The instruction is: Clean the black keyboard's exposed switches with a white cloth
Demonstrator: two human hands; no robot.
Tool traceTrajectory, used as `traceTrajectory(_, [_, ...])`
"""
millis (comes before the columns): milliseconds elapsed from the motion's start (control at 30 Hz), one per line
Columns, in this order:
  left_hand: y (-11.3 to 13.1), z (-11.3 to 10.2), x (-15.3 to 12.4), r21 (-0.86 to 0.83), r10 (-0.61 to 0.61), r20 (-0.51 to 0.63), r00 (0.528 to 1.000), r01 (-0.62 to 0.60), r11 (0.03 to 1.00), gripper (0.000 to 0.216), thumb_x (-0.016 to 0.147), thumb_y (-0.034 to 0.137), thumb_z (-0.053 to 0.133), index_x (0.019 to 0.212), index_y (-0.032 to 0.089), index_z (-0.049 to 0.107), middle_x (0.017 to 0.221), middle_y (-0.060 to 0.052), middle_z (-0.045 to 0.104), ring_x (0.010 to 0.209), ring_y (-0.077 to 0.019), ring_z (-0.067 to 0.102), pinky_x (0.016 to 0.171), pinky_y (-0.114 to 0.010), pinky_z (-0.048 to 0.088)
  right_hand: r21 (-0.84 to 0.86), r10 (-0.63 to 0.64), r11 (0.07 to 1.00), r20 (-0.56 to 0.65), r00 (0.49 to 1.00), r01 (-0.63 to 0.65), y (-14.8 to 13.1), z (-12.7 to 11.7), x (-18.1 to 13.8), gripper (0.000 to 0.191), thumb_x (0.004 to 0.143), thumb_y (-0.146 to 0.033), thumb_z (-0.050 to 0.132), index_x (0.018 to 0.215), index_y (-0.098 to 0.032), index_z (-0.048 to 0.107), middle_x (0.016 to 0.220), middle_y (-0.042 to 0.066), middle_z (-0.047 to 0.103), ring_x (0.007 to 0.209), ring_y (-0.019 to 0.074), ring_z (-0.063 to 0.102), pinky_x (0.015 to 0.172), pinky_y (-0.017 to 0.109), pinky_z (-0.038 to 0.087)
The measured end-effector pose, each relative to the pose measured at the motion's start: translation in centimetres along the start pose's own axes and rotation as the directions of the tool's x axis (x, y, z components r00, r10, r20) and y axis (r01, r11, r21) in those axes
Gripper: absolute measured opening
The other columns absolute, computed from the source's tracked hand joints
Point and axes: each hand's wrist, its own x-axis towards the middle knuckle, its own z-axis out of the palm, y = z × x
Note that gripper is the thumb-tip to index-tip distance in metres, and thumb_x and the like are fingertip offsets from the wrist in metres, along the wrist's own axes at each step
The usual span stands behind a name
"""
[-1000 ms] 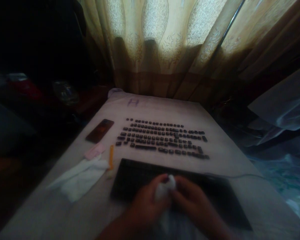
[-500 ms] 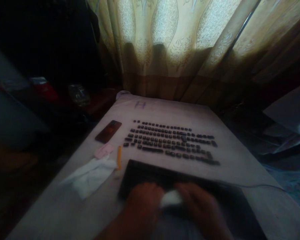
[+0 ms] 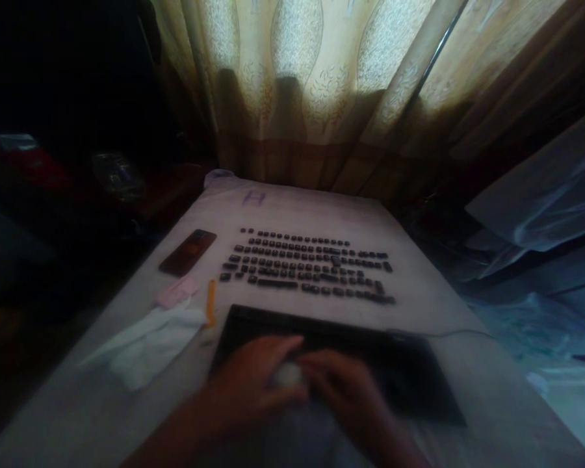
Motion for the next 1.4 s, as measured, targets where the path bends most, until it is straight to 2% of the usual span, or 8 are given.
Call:
traceTrajectory(100, [0.0, 1.6, 1.4, -0.322, 0.065, 0.059, 0.996, -0.042, 0.946, 0.048, 0.094, 0.047, 0.05, 0.135, 0.025, 0.058, 0.13, -0.008, 0.068, 0.117, -0.0253, 0.062, 0.101, -0.038, 0.046, 0.031, 0.05, 0.998, -0.009, 0.999, -0.049, -0.5, -0.2, 0.2, 0.022, 0.085, -0.022, 0.057, 0.102, -0.022, 0.072, 0.091, 0.004, 0.077, 0.082, 0.0189, 0.072, 0.072, 0.027, 0.055])
traceTrajectory(200, [0.2, 2.7, 1.9, -0.446, 0.081, 0.09, 0.993, -0.032, 0.895, 0.042, 0.096, 0.047, 0.048, 0.128, 0.026, 0.064, 0.123, -0.005, 0.072, 0.112, -0.0239, 0.066, 0.097, -0.036, 0.048, 0.025, 0.173, 0.985, -0.054, 0.983, -0.172, -0.5, -0.3, 0.2, 0.015, 0.079, -0.018, 0.061, 0.093, -0.02, 0.068, 0.075, 0.0, 0.073, 0.063, 0.015, 0.067, 0.057, 0.022, 0.049])
traceTrajectory(400, [0.4, 2.9, 1.0, -0.275, 0.017, 0.06, 0.998, 0.0, 0.962, 0.037, 0.094, 0.04, 0.05, 0.125, 0.026, 0.065, 0.12, -0.005, 0.072, 0.109, -0.0235, 0.065, 0.095, -0.033, 0.046, 0.122, 0.236, 0.967, -0.121, 0.964, -0.222, 0.0, -0.8, -0.2, 0.013, 0.08, -0.028, 0.061, 0.075, -0.02, 0.07, 0.065, 0.0, 0.069, 0.059, 0.0149, 0.064, 0.055, 0.022, 0.047])
traceTrajectory(567, [0.5, 3.5, 0.8, -0.053, -0.002, -0.023, 1.0, 0.001, 0.999, 0.027, 0.094, 0.037, 0.044, 0.088, 0.022, 0.065, 0.083, -0.001, 0.069, 0.075, -0.0175, 0.062, 0.069, -0.027, 0.042, 0.122, 0.251, 0.964, -0.125, 0.96, -0.236, 0.1, -1.5, 0.1, 0.015, 0.079, -0.029, 0.061, 0.07, -0.02, 0.069, 0.064, 0.001, 0.069, 0.062, 0.0156, 0.064, 0.057, 0.023, 0.048])
traceTrajectory(667, [0.3, 4.2, 1.1, -0.124, -0.05, -0.063, 0.997, 0.042, 0.991, 0.031, 0.094, 0.04, 0.041, 0.078, 0.021, 0.059, 0.073, 0.0, 0.061, 0.069, -0.0161, 0.057, 0.065, -0.027, 0.039, 0.168, 0.296, 0.948, -0.156, 0.942, -0.27, 0.4, -1.9, 0.2, 0.019, 0.082, -0.036, 0.059, 0.079, -0.02, 0.068, 0.066, 0.001, 0.067, 0.058, 0.0147, 0.06, 0.053, 0.024, 0.045])
traceTrajectory(867, [-0.2, 5.8, 1.7, -0.645, -0.278, 0.017, 0.96, 0.223, 0.731, 0.054, 0.079, 0.066, 0.056, 0.106, 0.02, 0.063, 0.068, 0.004, 0.052, 0.048, -0.0095, 0.04, 0.047, -0.024, 0.031, 0.25, 0.299, 0.934, -0.152, 0.942, -0.256, 1.3, -2.4, -0.2, 0.035, 0.084, -0.049, 0.057, 0.1, -0.019, 0.062, 0.069, -0.002, 0.061, 0.058, 0.0135, 0.055, 0.053, 0.024, 0.042])
traceTrajectory(1100, [1.5, 5.3, 1.7, -0.86, -0.381, 0.023, 0.924, 0.213, 0.464, 0.05, 0.075, 0.061, 0.062, 0.099, 0.018, 0.069, 0.067, 0.004, 0.05, 0.051, -0.0084, 0.041, 0.049, -0.023, 0.032, 0.195, 0.276, 0.948, -0.104, 0.956, -0.252, 1.1, -2.6, -0.6, 0.028, 0.085, -0.042, 0.055, 0.096, -0.019, 0.067, 0.075, 0.001, 0.064, 0.068, 0.0156, 0.058, 0.062, 0.027, 0.046])
traceTrajectory(1400, [-0.4, 6.9, 2.4, -0.769, -0.3, -0.035, 0.953, 0.166, 0.618, 0.057, 0.082, 0.06, 0.062, 0.123, 0.02, 0.053, 0.074, 0.003, 0.059, 0.058, -0.0109, 0.05, 0.055, -0.024, 0.037, 0.249, 0.323, 0.925, -0.118, 0.939, -0.286, 1.0, -1.5, -1.1, 0.025, 0.082, -0.041, 0.059, 0.081, -0.018, 0.07, 0.066, 0.001, 0.065, 0.061, 0.0151, 0.058, 0.055, 0.024, 0.044])
